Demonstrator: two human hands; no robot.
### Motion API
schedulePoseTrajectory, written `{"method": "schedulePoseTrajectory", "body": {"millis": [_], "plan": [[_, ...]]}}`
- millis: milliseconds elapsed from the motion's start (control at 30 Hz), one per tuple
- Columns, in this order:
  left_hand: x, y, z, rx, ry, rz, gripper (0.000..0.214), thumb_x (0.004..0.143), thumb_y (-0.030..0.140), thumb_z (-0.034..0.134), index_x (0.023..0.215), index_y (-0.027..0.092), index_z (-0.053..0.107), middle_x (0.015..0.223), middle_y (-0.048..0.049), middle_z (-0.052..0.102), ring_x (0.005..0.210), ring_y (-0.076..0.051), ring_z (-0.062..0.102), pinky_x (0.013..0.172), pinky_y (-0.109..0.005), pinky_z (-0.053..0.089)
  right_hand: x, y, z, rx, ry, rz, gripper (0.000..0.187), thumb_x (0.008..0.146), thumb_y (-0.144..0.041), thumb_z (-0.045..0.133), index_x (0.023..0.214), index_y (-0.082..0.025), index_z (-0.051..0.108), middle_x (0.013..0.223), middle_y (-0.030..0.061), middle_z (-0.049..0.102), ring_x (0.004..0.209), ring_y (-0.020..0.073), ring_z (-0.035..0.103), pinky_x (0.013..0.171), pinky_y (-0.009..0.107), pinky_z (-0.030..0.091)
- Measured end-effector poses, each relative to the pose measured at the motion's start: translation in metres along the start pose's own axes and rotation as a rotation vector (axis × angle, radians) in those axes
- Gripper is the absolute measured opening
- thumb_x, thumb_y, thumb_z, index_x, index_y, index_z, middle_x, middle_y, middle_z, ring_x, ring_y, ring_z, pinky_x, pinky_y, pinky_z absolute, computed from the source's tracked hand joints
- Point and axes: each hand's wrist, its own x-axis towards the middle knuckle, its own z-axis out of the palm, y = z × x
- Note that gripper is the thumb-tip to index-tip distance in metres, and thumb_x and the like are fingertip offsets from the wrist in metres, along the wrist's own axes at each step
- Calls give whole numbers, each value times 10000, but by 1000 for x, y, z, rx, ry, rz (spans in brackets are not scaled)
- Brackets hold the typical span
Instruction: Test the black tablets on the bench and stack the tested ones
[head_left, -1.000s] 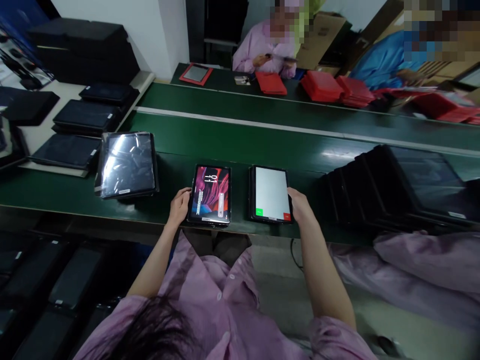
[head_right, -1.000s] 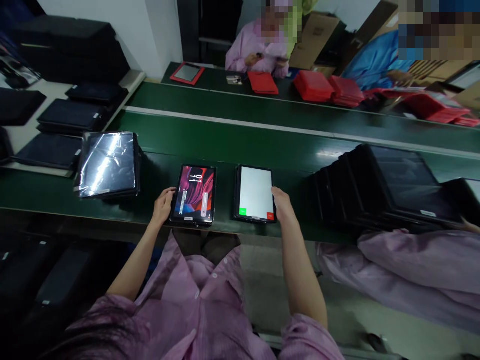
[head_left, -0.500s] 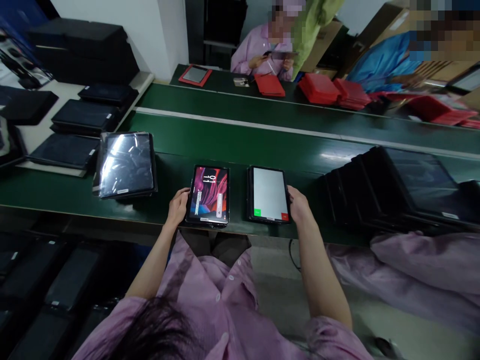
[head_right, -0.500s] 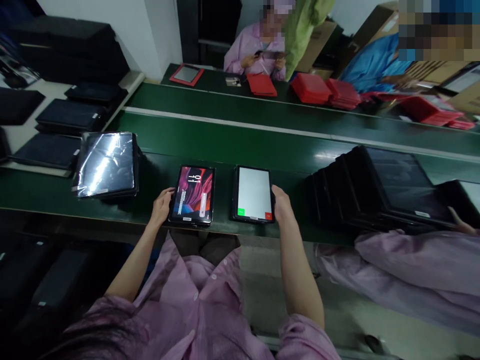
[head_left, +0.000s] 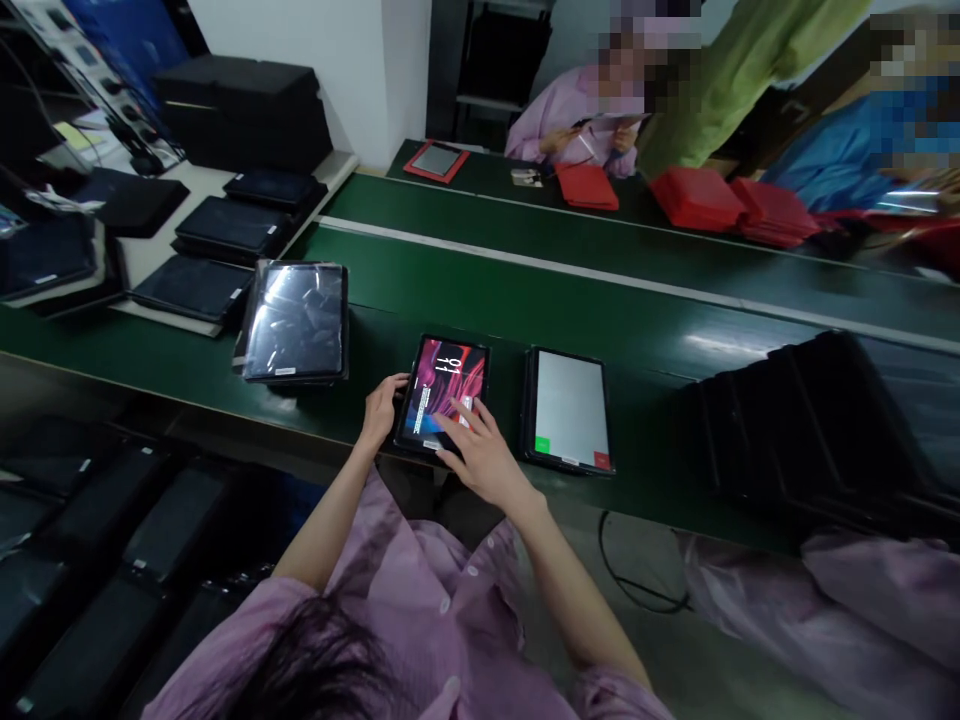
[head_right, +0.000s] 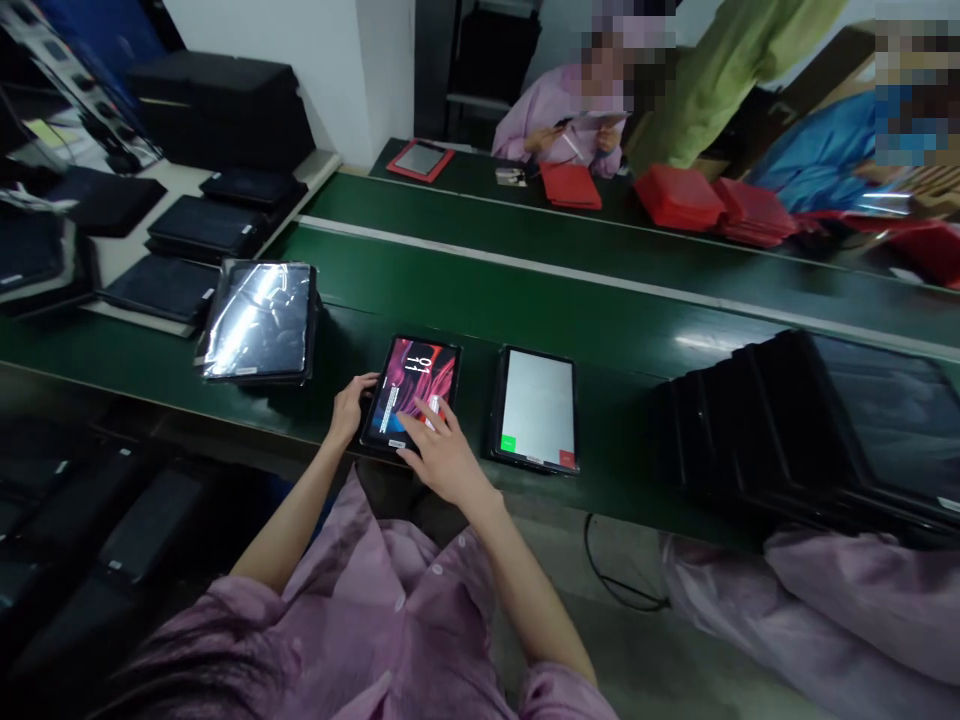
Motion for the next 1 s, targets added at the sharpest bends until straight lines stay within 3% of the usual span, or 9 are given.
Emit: {"method": "schedulePoseTrajectory", "body": {"millis": [67, 133, 200, 267, 433, 600, 700, 833, 1000], "plan": [[-1, -1, 1, -1, 18, 1, 569, 1096, 499, 356, 1043, 161, 810, 1294, -130, 772, 1179, -248, 723, 904, -333, 591, -2, 6, 13, -63, 57, 40, 394, 1073, -382, 574, 1437, -271, 674, 1381, 67, 748, 1482, 301, 549, 1360, 644, 209], [-2, -1, 2, 30, 24, 14, 536, 1092, 490, 392, 1024, 170, 816, 1281, -126, 776, 1175, -242, 728, 908, -323, 592, -11, 23, 17, -101, 284, 196, 347, 1100, -363, 501, 1317, -249, 746, 1270, 79, 794, 1382, 294, 634, 1354, 656, 199], [-2, 0, 3, 84, 25, 35, 501, 1091, 478, 420, 1041, 183, 822, 1329, -118, 758, 1216, -239, 717, 957, -323, 585, -22, 39, 17, -62, 501, 359, 386, 1110, -393, 459, 1295, -226, 753, 1274, 100, 789, 1336, 289, 662, 1333, 642, 262], [-3, 2, 4, 126, 21, 46, 502, 1101, 468, 405, 1078, 192, 824, 1403, -109, 727, 1281, -242, 694, 1020, -334, 570, -27, 50, 19, 74, 582, 471, 451, 1098, -466, 474, 1419, -223, 677, 1433, 114, 711, 1387, 286, 625, 1303, 601, 345], [-4, 4, 5, 179, -2, 24, 522, 1125, 467, 357, 1220, 212, 803, 1360, -88, 763, 1321, -256, 688, 1138, -378, 517, -3, 61, 46, 645, 524, 626, 737, 1003, -675, 559, 1599, -246, 500, 1672, 82, 495, 1558, 278, 461, 1325, 510, 340], [-2, 4, 7, 215, 10, -28, 529, 1122, 487, 370, 1281, 210, 791, 1383, -80, 752, 1367, -271, 662, 1178, -383, 493, 28, 72, 69, 1001, 506, 686, 871, 953, -771, 558, 1670, -303, 396, 1653, 18, 521, 1544, 308, 484, 1286, 518, 422], [5, 5, 10, 180, 42, -74, 512, 1111, 490, 406, 1262, 204, 803, 1405, -81, 737, 1383, -282, 649, 1164, -376, 507, 40, 78, 68, 1052, 487, 677, 900, 951, -786, 550, 1686, -299, 369, 1633, 22, 545, 1540, 334, 487, 1273, 535, 440], [15, 6, 13, 140, 77, -97, 485, 1108, 443, 418, 1237, 189, 811, 1414, -80, 731, 1389, -270, 645, 1173, -365, 500, 50, 87, 64, 1030, 474, 643, 917, 936, -776, 576, 1684, -287, 371, 1694, 14, 462, 1572, 326, 439, 1309, 518, 383], [15, 3, 12, 119, 91, -67, 474, 1103, 431, 431, 1187, 177, 823, 1408, -89, 735, 1379, -265, 653, 1183, -371, 494, 36, 87, 62, 1005, 374, 574, 975, 913, -658, 695, 1713, -303, 263, 1745, 20, 370, 1590, 295, 413, 1312, 512, 364]]}}
